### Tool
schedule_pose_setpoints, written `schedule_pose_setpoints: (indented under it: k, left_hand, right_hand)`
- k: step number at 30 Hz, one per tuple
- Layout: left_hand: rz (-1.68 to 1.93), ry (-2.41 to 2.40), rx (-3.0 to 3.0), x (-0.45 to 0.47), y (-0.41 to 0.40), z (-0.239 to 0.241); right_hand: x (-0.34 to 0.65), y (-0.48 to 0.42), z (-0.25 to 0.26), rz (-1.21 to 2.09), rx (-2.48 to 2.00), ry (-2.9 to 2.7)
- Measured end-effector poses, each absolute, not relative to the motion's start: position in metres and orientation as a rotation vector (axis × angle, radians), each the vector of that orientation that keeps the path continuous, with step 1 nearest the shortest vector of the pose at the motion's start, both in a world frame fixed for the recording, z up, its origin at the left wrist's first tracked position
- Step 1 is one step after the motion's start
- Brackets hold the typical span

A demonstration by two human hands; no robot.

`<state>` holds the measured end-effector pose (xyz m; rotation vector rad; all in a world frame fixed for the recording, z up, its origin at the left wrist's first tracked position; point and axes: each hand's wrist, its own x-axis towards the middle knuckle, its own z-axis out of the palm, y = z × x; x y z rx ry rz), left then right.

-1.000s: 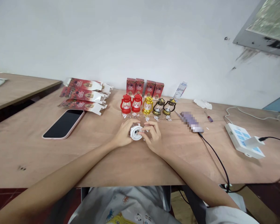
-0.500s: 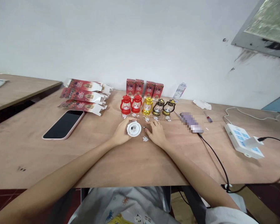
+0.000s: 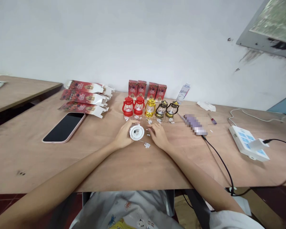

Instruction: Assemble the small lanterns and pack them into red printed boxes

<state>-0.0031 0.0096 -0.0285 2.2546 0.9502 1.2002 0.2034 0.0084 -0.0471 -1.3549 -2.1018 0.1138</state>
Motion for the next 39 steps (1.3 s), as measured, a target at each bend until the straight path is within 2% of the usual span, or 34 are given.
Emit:
schedule_pose_setpoints:
  k: [14, 39]
  left_hand:
    - [1.174, 0.950, 2.287, -0.003, 0.009, -0.027]
    - [1.319, 0.922, 2.009, -0.003, 0.015, -0.030]
  right_hand:
    - [0.202, 0.015, -0.048, 0.077, -1.515, -2.176]
    - [0.210, 0.015, -0.041, 0.024, -1.475, -2.304]
